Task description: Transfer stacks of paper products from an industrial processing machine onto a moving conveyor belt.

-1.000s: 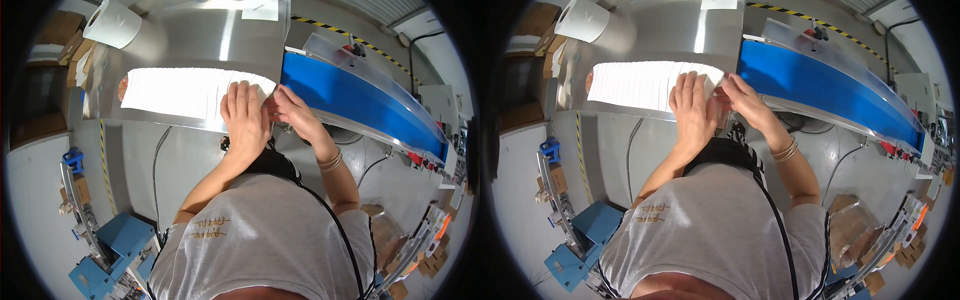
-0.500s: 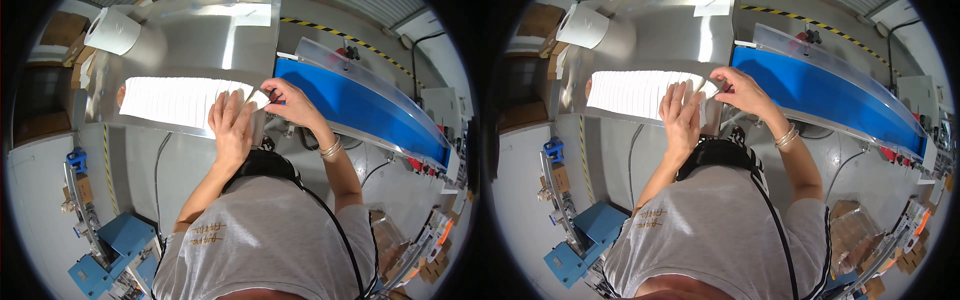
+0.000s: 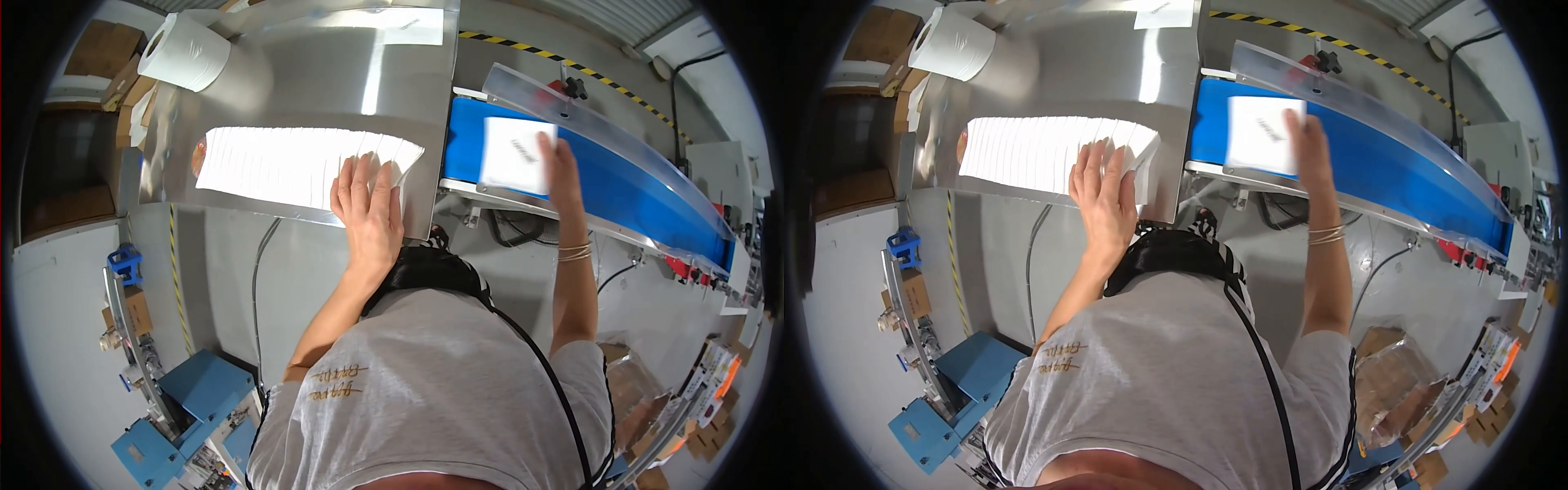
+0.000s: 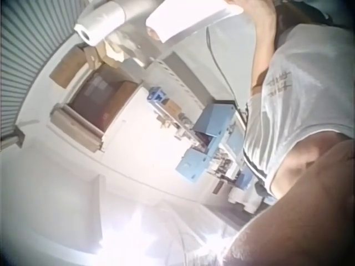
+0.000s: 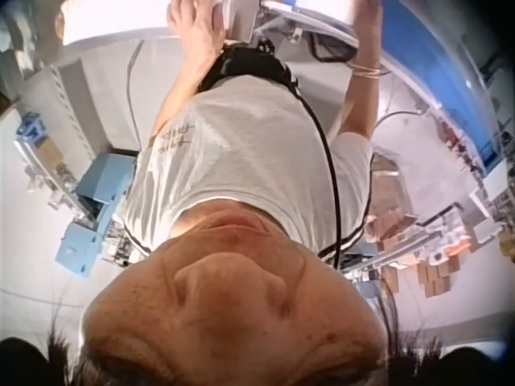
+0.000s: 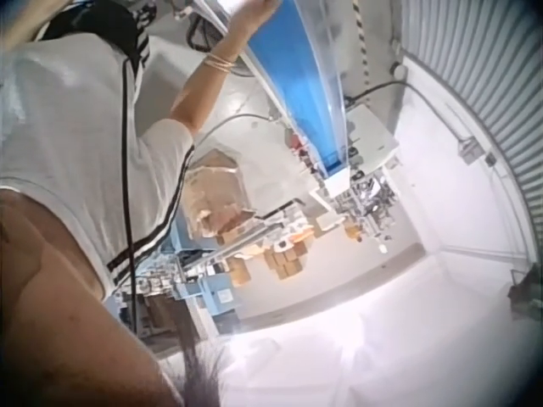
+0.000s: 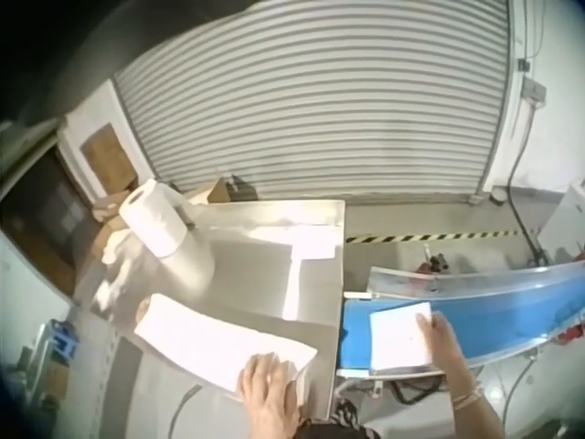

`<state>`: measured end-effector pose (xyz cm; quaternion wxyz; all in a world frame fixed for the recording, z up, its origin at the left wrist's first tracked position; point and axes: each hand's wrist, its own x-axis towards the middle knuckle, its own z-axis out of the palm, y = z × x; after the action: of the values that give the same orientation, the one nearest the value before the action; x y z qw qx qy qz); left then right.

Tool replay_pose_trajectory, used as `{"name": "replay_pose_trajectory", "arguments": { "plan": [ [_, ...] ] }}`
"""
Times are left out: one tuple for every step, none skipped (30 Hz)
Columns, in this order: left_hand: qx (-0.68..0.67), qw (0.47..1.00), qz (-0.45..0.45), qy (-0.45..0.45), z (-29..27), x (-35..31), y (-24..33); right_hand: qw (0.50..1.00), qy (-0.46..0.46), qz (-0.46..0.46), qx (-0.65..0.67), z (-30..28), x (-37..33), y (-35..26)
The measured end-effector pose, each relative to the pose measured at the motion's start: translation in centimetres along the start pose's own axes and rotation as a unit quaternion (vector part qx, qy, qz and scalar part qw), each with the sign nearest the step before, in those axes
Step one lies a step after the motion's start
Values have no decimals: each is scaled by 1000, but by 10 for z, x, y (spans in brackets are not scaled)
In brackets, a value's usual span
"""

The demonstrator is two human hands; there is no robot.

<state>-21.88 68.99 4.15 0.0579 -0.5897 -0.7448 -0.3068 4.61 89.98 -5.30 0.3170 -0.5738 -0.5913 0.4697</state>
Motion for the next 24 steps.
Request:
{"name": "replay_pose_trajectory", "arguments": {
  "plan": [
    [-1,1000,-1,1,0,0,0,997,48,26,-62,-17,3,-2],
    [10,1000,1,8,0,-1,0,986,96,52,-123,-28,1,-9],
    [21,1000,4,15,-1,-1,-1,986,94,50,-124,-27,-4,-10],
    [20,1000,5,16,0,-1,0,907,215,-44,-359,-29,-12,-11],
    [8,1000,4,20,2,-2,-2,751,316,-135,-563,-26,-19,-18],
    [-4,1000,4,24,3,-3,-3,788,300,-162,-513,-21,-23,-28],
    [-5,1000,7,25,3,-2,-2,864,186,-237,-402,-20,-25,-43],
    [-11,1000,13,20,6,-2,-1,874,84,-381,-289,-10,-27,-51],
    [-9,1000,11,17,3,-5,-5,919,-29,-339,-199,18,-44,-83],
    [-11,1000,14,15,-1,-5,-5,937,-153,-278,-146,39,-54,-106],
    [-14,1000,13,7,-4,-2,-3,929,-220,-282,-94,61,-57,-111],
    [-14,1000,11,-1,-6,-2,-3,914,-257,-304,-82,80,-60,-119],
    [-8,1000,13,-15,-6,-1,-4,893,-265,-354,-86,91,-56,-119],
    [-12,1000,9,-14,-5,0,-3,869,-274,-401,-90,101,-50,-113],
    [-18,1000,5,-13,-6,1,-1,850,-220,-467,-105,106,-44,-104],
    [-9,1000,-6,-16,-12,3,0,849,-221,-467,-106,104,-44,-100],
    [-8,1000,-8,-3,-11,1,-5,905,-273,-320,-64,99,-43,-95],
    [-7,1000,-11,9,-8,-1,-11,934,-317,-163,-20,91,-41,-90],
    [8,1000,-26,12,-9,-2,-14,961,-247,-124,-22,79,-39,-86],
    [7,999,-28,13,-9,-1,-14,980,-181,-65,59,70,-33,-69],
    [0,1000,-29,11,-10,-1,-16,992,-128,-5,-1,49,-28,-70],
    [-8,1000,-27,7,-9,0,-17,984,-15,-21,-174,30,-14,-49],
    [-12,1000,-17,15,-10,3,-13,968,31,-241,55,16,6,11],
    [0,999,-20,27,-9,0,-15,970,19,-47,-237,-12,15,4]
  ]
}}
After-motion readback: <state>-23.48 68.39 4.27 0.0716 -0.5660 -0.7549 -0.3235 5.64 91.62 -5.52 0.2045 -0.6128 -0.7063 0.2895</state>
